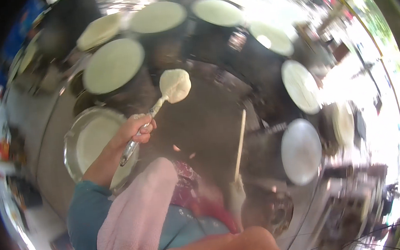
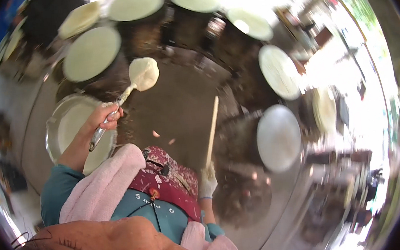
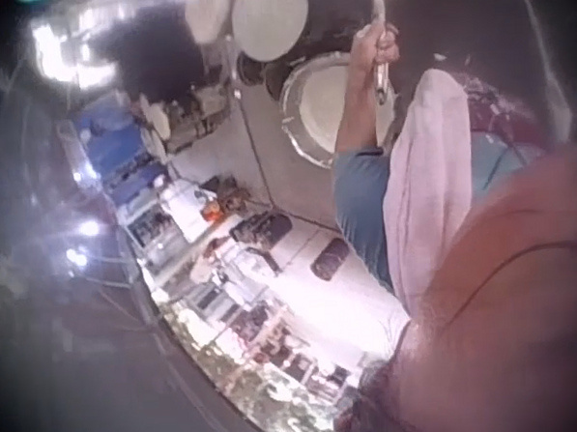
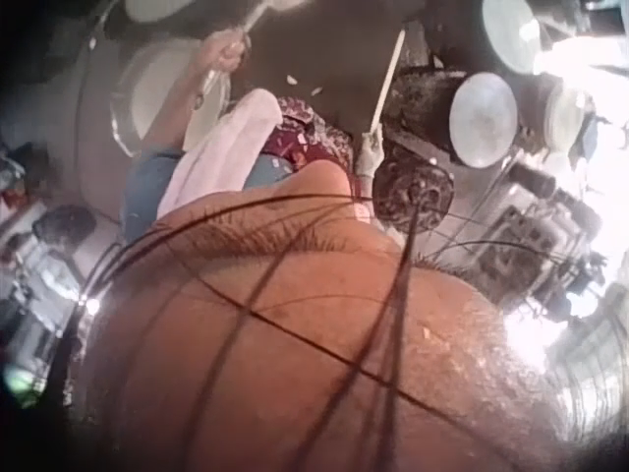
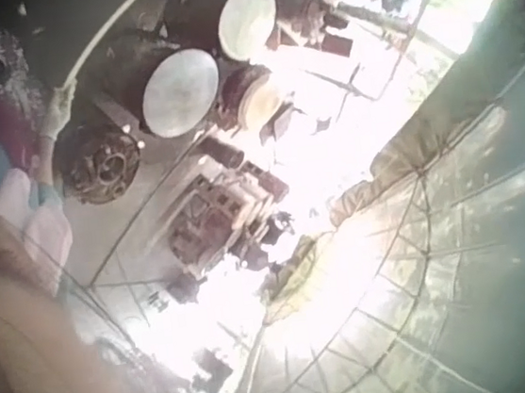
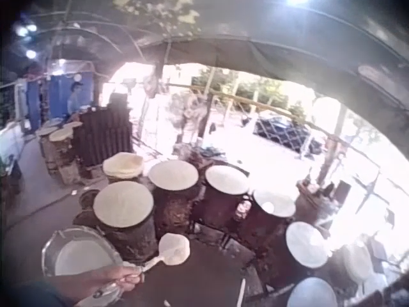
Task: The person spreads liquid batter onto multiple circular steaming surfaces using a ladle and lifts the resulting thin sheets with a wooden stick.
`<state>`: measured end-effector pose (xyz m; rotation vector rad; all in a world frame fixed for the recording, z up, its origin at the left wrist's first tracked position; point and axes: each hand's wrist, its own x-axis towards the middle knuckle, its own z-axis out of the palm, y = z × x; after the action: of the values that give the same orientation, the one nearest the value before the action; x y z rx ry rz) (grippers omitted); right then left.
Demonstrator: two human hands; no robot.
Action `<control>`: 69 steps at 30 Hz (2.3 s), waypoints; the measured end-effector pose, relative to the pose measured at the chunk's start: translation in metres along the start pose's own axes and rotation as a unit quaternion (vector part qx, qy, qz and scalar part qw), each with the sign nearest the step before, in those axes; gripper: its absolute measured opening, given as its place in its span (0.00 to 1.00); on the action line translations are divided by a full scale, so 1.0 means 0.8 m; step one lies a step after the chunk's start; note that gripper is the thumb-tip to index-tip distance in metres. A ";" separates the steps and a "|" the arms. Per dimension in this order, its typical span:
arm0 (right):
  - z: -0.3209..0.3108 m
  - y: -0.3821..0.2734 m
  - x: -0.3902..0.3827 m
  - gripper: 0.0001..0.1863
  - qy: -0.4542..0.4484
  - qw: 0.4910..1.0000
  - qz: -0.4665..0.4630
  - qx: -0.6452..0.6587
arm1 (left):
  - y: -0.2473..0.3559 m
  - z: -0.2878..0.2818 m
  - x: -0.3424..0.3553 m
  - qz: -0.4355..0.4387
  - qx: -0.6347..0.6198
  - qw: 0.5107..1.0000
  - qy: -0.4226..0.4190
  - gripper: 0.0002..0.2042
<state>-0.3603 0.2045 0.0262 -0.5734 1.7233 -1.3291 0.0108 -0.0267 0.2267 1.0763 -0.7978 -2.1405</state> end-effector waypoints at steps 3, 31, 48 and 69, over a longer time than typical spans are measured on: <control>-0.043 0.024 -0.026 0.24 0.127 0.992 0.005 -0.002 | -0.026 0.078 0.094 -0.145 -0.018 0.985 -0.091 0.14; -0.205 -0.070 0.209 0.23 0.582 0.773 0.218 -0.130 | -0.351 0.650 0.546 -0.030 0.495 0.753 -0.431 0.13; -0.221 -0.098 0.275 0.19 0.578 0.811 0.085 -0.028 | -0.157 0.565 0.657 0.183 0.555 0.670 -0.458 0.08; -0.318 -0.076 0.296 0.17 0.358 0.917 0.082 0.154 | -0.126 0.488 0.561 0.102 0.570 0.789 -0.207 0.07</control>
<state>-0.7064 0.1377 0.0152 0.2837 1.9970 -1.7703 -0.5590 -0.1989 0.1314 0.9118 -2.4759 -1.5994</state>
